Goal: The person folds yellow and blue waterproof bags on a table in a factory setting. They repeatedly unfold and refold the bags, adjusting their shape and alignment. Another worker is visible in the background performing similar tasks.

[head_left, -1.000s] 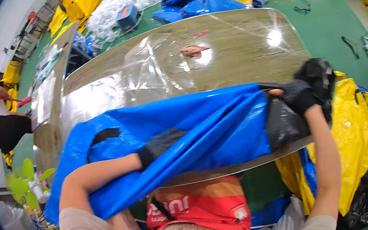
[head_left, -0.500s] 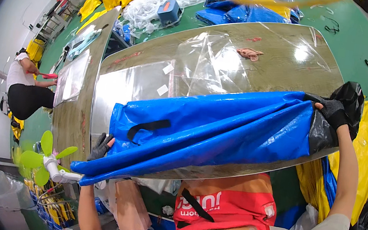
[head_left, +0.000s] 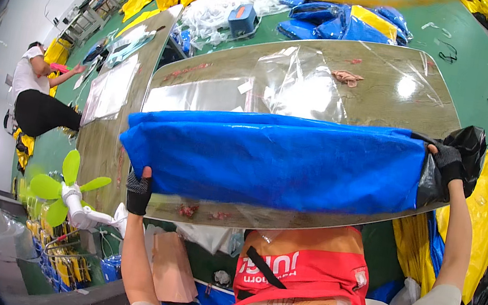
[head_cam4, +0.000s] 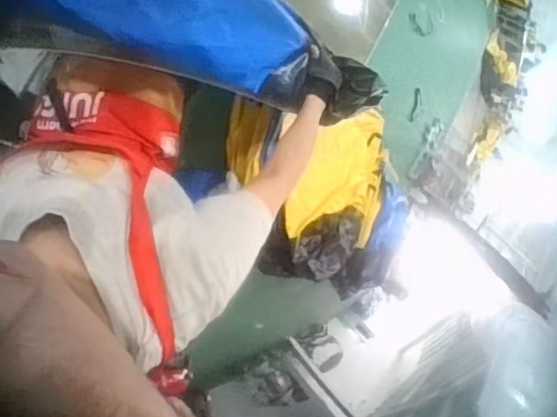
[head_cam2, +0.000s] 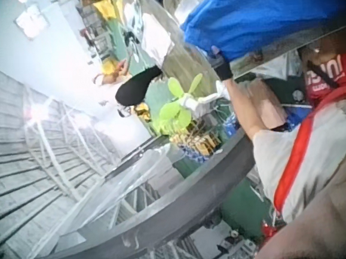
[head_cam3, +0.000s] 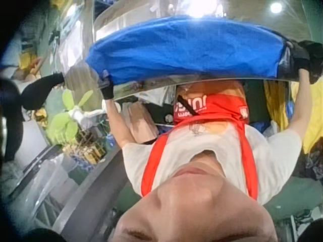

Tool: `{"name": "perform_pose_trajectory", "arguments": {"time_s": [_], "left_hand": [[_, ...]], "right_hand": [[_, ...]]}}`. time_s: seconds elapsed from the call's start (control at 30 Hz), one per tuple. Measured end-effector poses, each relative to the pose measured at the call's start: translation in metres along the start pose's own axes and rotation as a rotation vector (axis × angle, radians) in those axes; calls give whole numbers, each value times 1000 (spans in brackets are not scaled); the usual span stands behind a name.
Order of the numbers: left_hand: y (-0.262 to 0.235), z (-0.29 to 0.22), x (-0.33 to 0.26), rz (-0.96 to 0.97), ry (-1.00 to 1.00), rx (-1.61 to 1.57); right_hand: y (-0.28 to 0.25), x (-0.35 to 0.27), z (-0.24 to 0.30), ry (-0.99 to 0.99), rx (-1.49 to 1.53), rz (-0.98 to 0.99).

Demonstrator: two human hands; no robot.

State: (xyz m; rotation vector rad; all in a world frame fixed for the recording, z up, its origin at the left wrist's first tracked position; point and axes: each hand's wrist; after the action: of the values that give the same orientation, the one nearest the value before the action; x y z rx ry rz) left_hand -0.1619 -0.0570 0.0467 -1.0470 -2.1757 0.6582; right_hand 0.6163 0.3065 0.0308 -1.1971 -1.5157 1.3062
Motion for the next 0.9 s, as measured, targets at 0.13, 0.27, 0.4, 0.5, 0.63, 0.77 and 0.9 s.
{"name": "perform_pose_trajectory", "arguments": {"time_s": [0.13,0.27,0.4,0.5,0.63,0.77,0.9], "left_hand": [[23,-15,34,237,-322,-111],[65,32,40,351,-457,529],[77,-15,38,121,-363,919],[160,-128,45,-90,561,493],[320,-351,-19,685,1037,-9],[369,-332,-36,708,869,72],[370,-345,-42,727,872,131]], "right_hand": [[-11,-24,12,-6,-2,16],[-19,-3,30,47,49,199],[-55,-16,46,136,261,335],[-19,-1,29,27,63,286],[-12,-4,32,-169,-219,217],[-97,-9,-3,-389,-397,-271],[-101,-16,-115,-277,-155,171]]}}
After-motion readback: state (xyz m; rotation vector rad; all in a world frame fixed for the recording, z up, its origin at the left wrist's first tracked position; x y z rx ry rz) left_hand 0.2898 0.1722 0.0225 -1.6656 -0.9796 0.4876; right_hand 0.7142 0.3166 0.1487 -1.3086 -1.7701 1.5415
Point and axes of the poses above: each hand's wrist, its own x-axis towards the middle knuckle, its own y-axis out of the palm, z = x × y, and after that the axes turned 9 degrees about -x, right-handed
